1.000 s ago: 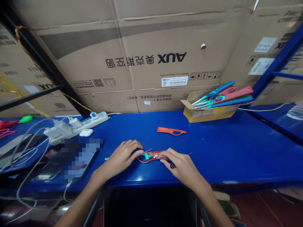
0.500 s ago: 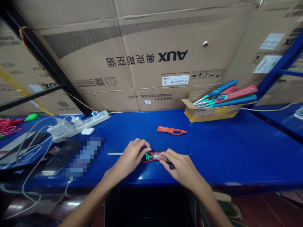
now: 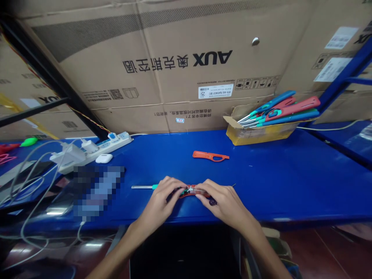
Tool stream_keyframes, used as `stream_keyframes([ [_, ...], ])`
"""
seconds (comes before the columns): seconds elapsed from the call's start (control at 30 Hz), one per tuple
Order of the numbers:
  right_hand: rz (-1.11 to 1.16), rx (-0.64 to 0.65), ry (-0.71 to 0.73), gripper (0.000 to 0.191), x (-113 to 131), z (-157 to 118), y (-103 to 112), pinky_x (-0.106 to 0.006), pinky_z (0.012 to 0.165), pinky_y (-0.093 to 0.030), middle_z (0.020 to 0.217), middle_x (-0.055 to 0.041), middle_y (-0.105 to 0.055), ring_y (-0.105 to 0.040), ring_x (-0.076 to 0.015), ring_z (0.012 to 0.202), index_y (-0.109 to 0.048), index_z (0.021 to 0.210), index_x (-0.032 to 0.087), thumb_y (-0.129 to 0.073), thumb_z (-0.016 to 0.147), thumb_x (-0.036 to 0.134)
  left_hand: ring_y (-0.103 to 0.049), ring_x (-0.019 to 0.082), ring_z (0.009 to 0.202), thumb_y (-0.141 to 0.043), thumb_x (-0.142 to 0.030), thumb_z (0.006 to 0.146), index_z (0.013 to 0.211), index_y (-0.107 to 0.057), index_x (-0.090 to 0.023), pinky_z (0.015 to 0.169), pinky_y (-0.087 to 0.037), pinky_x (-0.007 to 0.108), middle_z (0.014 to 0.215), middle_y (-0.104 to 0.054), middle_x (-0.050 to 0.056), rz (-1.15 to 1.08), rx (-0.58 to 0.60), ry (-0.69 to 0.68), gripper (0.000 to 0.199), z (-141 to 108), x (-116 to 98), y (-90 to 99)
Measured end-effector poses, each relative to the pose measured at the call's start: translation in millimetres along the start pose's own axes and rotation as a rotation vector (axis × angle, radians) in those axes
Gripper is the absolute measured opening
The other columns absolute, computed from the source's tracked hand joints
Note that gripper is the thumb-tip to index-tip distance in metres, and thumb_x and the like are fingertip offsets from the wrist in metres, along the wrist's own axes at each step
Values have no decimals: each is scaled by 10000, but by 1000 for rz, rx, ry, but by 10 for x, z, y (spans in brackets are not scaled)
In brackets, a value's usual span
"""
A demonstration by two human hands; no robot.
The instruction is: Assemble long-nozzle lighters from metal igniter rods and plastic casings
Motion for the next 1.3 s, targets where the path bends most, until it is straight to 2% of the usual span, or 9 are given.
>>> stream_keyframes([
  [0.43, -28, 9, 1, 228, -19, 15, -19, -241, 710, -530, 995, -39, -711, -681, -133, 773, -653, 1201, 254, -518, 1028, 317, -624, 199, 967, -518, -207, 1039, 1082, -676, -232, 898, -432, 375, 1040, -740, 32, -3, -11, -34, 165, -2, 9, -6],
  [0.87, -49, -5, 22, 238, -11, 7, -10, -225, 695, -528, 981, -35, -718, -686, -127, 759, -666, 1210, 259, -529, 1019, 299, -623, 205, 969, -502, -225, 1044, 1079, -678, -238, 888, -426, 371, 1041, -735, 34, 10, 2, -8, 180, -1, -2, 3],
  [0.97, -61, -4, 25, 255, -10, 4, -1, -214, 700, -533, 999, -34, -723, -692, -118, 761, -669, 1232, 270, -528, 1021, 294, -622, 215, 965, -511, -237, 1037, 1151, -657, -248, 892, -432, 383, 1030, -735, 41, 32, -11, 13, 186, -10, 2, -3],
  [1.1, -84, -12, 49, 264, -4, 8, 15, -200, 693, -540, 1029, -35, -737, -708, -114, 785, -685, 1231, 269, -526, 1021, 283, -620, 227, 992, -529, -190, 1013, 1291, -582, -258, 934, -423, 415, 1030, -747, 43, 33, -1, 1, 291, -19, 4, -13],
  [1.3, -75, -14, 85, 264, -12, 12, 17, -231, 702, -555, 1074, -46, -742, -721, -141, 852, -695, 1224, 261, -524, 1024, 274, -626, 203, 970, -571, -141, 983, 1288, -569, -272, 936, -408, 387, 1021, -754, -1, 9, 4, -19, 332, -9, 3, -1],
])
Point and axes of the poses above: each hand's wrist, its own z-axis towards the middle knuckle, its own y-axis out of the back of the hand, x = y × z, the point moved 2 cm from there along z, towards the middle knuckle
